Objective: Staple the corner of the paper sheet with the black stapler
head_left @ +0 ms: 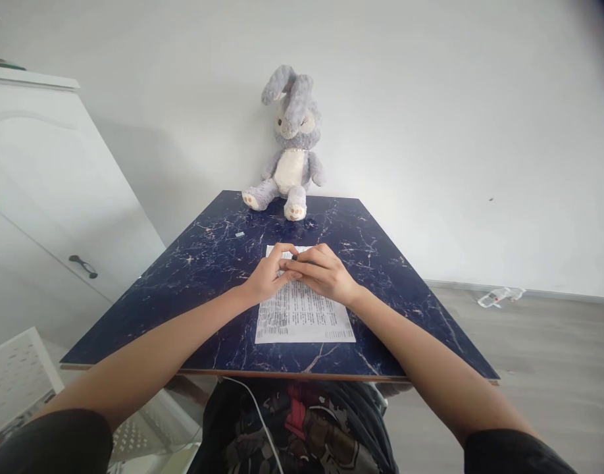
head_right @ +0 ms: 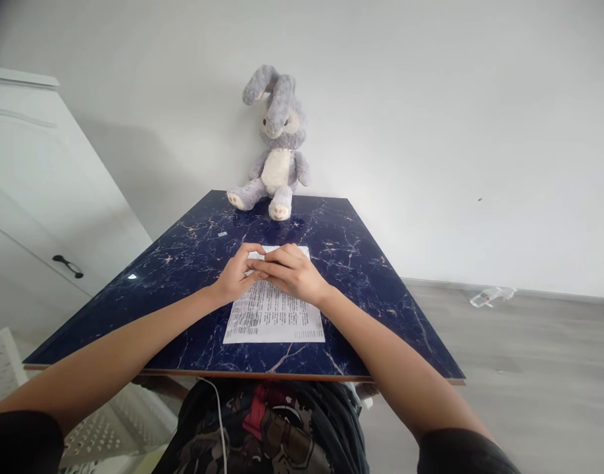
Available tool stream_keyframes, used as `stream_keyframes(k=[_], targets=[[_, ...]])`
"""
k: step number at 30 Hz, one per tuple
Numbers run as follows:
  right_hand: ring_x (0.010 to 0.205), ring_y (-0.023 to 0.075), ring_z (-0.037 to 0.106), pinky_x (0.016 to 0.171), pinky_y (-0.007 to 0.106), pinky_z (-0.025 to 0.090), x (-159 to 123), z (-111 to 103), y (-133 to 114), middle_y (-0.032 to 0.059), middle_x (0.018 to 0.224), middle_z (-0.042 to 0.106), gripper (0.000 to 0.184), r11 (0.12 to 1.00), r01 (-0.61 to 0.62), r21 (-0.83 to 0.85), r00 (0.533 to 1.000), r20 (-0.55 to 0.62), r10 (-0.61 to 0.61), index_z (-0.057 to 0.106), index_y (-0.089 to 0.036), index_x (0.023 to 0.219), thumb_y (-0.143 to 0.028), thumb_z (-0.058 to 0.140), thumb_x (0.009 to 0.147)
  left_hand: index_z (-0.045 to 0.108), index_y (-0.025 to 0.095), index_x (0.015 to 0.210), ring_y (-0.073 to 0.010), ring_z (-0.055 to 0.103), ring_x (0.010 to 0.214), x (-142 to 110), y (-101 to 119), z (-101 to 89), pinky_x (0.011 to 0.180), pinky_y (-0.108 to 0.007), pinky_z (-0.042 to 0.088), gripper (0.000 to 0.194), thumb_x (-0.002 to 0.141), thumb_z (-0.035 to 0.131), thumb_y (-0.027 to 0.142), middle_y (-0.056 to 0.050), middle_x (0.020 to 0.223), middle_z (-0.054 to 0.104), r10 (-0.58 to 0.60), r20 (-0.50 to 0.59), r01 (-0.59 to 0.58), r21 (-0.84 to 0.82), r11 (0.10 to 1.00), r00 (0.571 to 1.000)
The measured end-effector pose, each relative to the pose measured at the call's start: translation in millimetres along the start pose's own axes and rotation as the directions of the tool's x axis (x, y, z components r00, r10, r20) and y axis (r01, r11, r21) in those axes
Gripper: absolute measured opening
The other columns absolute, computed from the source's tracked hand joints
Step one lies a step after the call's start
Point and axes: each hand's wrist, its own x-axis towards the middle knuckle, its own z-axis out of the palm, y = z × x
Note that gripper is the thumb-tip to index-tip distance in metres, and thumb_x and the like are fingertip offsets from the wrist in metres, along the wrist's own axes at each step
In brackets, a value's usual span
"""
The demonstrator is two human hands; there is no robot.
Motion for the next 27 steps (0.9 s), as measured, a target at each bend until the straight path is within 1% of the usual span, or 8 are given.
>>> stream_keyframes(k=[4, 7, 11, 14, 17, 20, 24, 27], targets=[[0.097, 0.0232, 0.067, 0.089, 0.043, 0.054, 3, 0, 4, 0.0070, 0.108, 0.073, 0.026, 0.998, 0.065, 0.014, 0.989, -0.136, -0.062, 0.072, -0.029, 0.130, -0.028, 0.061, 0.106, 0.055, 0.024, 0.122, -0.0227, 0.076, 0.070, 0, -1, 0.3, 0.068, -0.031, 0.058, 0.045, 0.094, 0.076, 0.052, -0.001, 0.080, 0.077, 0.187, 0.017, -0.188, 0.105, 0.977, 0.982], [0.094, 0.0243, 0.066, 0.087, 0.042, 0.055, -5, -9, 36, 0.0070, 0.102, 0.074, 0.022, 0.997, -0.068, 0.021, 0.964, -0.257, 0.071, 0.075, -0.026, 0.121, -0.029, 0.071, 0.100, 0.060, 0.022, 0.109, -0.0179, 0.074, 0.062, 8, -5, -12.6, 0.061, -0.027, 0.055, 0.032, 0.106, 0.054, 0.054, -0.002, 0.078, 0.077, 0.242, -0.161, -0.195, 0.260, 0.946, 0.957], [0.077, 0.0222, 0.064, 0.079, 0.038, 0.054, -41, -25, 106, 0.0030, 0.079, 0.069, 0.023, 0.874, -0.481, -0.070, 0.872, -0.140, 0.469, 0.081, -0.021, 0.113, -0.022, 0.077, 0.091, 0.067, 0.022, 0.092, -0.0211, 0.076, 0.074, 25, -29, -57.2, 0.077, -0.031, 0.058, 0.031, 0.108, 0.047, 0.039, -0.005, 0.077, 0.076, 0.037, -0.357, 0.218, 0.645, 0.733, 0.933], [0.077, 0.0217, 0.065, 0.078, 0.034, 0.053, -73, -27, 147, 0.0047, 0.082, 0.072, 0.023, 0.708, -0.669, -0.226, 0.722, 0.028, 0.692, 0.085, -0.022, 0.110, -0.019, 0.075, 0.089, 0.072, 0.018, 0.121, -0.0342, 0.068, 0.127, 35, -61, -89.4, 0.109, -0.048, 0.051, 0.028, 0.101, 0.054, 0.029, -0.017, 0.130, 0.074, -0.113, -0.441, 0.442, 0.778, 0.445, 0.890], [0.087, 0.0239, 0.068, 0.081, 0.034, 0.053, -89, -21, 164, 0.0079, 0.093, 0.073, 0.028, 0.594, -0.742, -0.312, 0.622, 0.011, 0.783, 0.084, -0.024, 0.118, -0.022, 0.069, 0.095, 0.050, 0.014, 0.157, -0.0439, 0.029, 0.160, 38, -88, -103.3, 0.124, -0.064, 0.033, 0.058, 0.105, 0.050, 0.039, -0.021, 0.173, 0.032, -0.269, -0.445, 0.513, 0.806, 0.297, 0.854], [0.099, 0.0261, 0.068, 0.085, 0.034, 0.054, -90, -13, 165, 0.0105, 0.108, 0.072, 0.034, 0.598, -0.729, -0.332, 0.631, 0.010, 0.775, 0.082, -0.028, 0.126, -0.021, 0.061, 0.100, 0.047, 0.016, 0.161, -0.0443, 0.024, 0.161, 38, -98, -104.8, 0.126, -0.068, 0.027, 0.059, 0.107, 0.043, 0.042, -0.017, 0.174, 0.030, -0.362, -0.349, 0.459, 0.842, 0.284, 0.865], [0.107, 0.0267, 0.066, 0.093, 0.035, 0.055, -89, -9, 163, 0.0113, 0.116, 0.069, 0.039, 0.655, -0.683, -0.323, 0.676, 0.062, 0.735, 0.082, -0.031, 0.126, -0.016, 0.055, 0.101, 0.072, 0.015, 0.134, -0.0374, 0.060, 0.135, 38, -93, -104.9, 0.115, -0.053, 0.047, 0.041, 0.103, 0.046, 0.023, -0.019, 0.142, 0.068, -0.261, -0.289, 0.367, 0.870, 0.329, 0.921], [0.107, 0.0275, 0.066, 0.094, 0.037, 0.055, -89, -10, 164, 0.0115, 0.118, 0.068, 0.042, 0.657, -0.696, -0.290, 0.677, 0.039, 0.735, 0.078, -0.031, 0.132, -0.017, 0.056, 0.100, 0.079, 0.017, 0.112, -0.0342, 0.070, 0.110, 37, -87, -104.0, 0.100, -0.045, 0.054, 0.033, 0.096, 0.051, 0.012, -0.017, 0.113, 0.076, -0.183, -0.266, 0.316, 0.878, 0.358, 0.946]])
